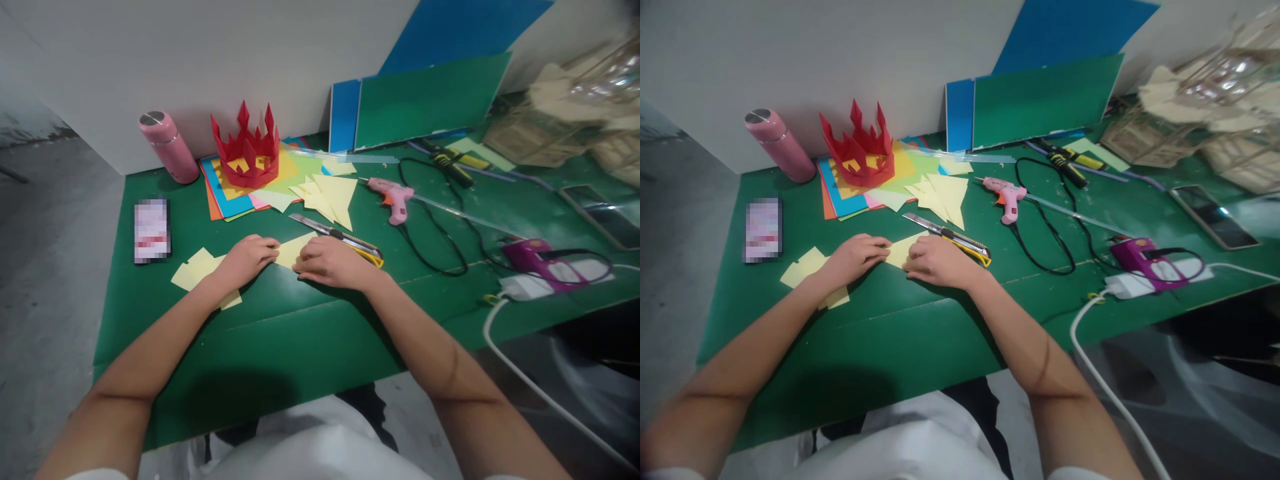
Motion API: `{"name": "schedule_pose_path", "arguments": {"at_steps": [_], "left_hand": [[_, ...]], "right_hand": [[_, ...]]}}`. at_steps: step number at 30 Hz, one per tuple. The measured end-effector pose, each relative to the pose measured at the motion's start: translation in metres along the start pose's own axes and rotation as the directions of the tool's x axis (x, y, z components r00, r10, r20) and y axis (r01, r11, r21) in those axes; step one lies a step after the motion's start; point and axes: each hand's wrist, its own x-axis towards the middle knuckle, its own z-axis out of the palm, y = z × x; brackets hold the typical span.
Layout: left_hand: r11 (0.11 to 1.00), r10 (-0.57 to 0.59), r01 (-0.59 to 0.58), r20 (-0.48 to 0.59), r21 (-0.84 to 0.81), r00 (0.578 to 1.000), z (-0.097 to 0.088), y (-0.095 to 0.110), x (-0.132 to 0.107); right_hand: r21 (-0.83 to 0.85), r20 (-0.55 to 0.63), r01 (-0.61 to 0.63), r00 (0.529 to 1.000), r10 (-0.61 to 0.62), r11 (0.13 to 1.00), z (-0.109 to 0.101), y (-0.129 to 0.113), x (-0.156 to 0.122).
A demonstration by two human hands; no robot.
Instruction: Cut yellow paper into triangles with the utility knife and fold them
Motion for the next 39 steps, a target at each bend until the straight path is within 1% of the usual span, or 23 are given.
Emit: {"name": "schedule_pose_path", "arguments": {"at_steps": [2, 4, 7, 9, 12, 15, 17, 20, 22, 25, 28, 32, 34, 36, 39], "left_hand": [[0.999, -0.032, 0.031, 0.005, 0.036, 0.999, -0.002, 0.004, -0.001], [0.997, -0.072, 0.073, -0.015, 0.041, 0.997, -0.002, 0.007, -0.001], [0.992, -0.124, 0.124, -0.053, -0.003, 0.991, -0.001, 0.009, -0.002], [0.99, -0.138, 0.136, -0.056, -0.034, 0.989, 0.0, 0.007, -0.003], [0.983, -0.171, 0.169, -0.031, -0.074, 0.985, 0.0, 0.004, -0.003], [0.962, -0.238, 0.237, 0.012, -0.133, 0.971, -0.005, 0.001, -0.003], [0.951, -0.262, 0.265, 0.045, -0.159, 0.964, -0.009, 0.001, -0.002], [0.946, -0.265, 0.278, 0.092, -0.169, 0.96, -0.013, 0.001, -0.001], [0.944, -0.269, 0.284, 0.103, -0.17, 0.958, -0.014, 0.001, -0.002], [0.942, -0.265, 0.278, 0.093, -0.189, 0.96, -0.014, -0.001, -0.003], [0.939, -0.271, 0.282, 0.08, -0.197, 0.959, -0.014, 0.0, -0.003], [0.938, -0.321, 0.327, 0.062, -0.118, 0.945, -0.012, 0.006, -0.002], [0.94, -0.327, 0.33, 0.05, -0.087, 0.944, -0.01, 0.01, -0.001], [0.944, -0.317, 0.32, 0.047, -0.083, 0.947, -0.008, 0.012, 0.0], [0.956, -0.261, 0.266, 0.054, -0.121, 0.964, -0.006, 0.012, -0.001]], "right_hand": [[0.002, 0.008, 0.005, 1.0, -0.005, 1.0, 0.0, -0.002, 0.002], [0.008, 0.016, 0.014, 1.0, -0.014, 1.0, -0.002, -0.003, 0.005], [0.018, 0.038, 0.031, 0.999, -0.031, 0.999, -0.007, -0.004, 0.005], [0.018, 0.048, 0.031, 0.998, -0.032, 0.999, -0.009, -0.004, 0.002], [0.018, 0.047, 0.011, 0.999, -0.012, 1.0, -0.009, -0.003, -0.002], [0.045, 0.04, -0.019, 0.999, 0.017, 0.999, -0.006, -0.002, -0.005], [0.071, 0.039, -0.048, 0.998, 0.045, 0.996, -0.004, -0.002, -0.005], [0.121, 0.053, -0.098, 0.994, 0.092, 0.988, -0.003, -0.002, -0.006], [0.16, 0.071, -0.115, 0.992, 0.105, 0.98, -0.003, -0.002, -0.006], [0.208, 0.091, -0.127, 0.99, 0.11, 0.97, -0.004, -0.003, -0.007], [0.22, 0.093, -0.136, 0.989, 0.117, 0.966, -0.004, -0.003, -0.007], [0.195, 0.114, -0.133, 0.987, 0.112, 0.972, -0.003, -0.002, -0.008], [0.182, 0.124, -0.137, 0.986, 0.115, 0.974, -0.002, -0.002, -0.009], [0.17, 0.096, -0.149, 0.986, 0.134, 0.974, -0.001, -0.001, -0.008], [0.147, -0.033, -0.168, 0.984, 0.175, 0.975, 0.001, 0.0, -0.004]]}}
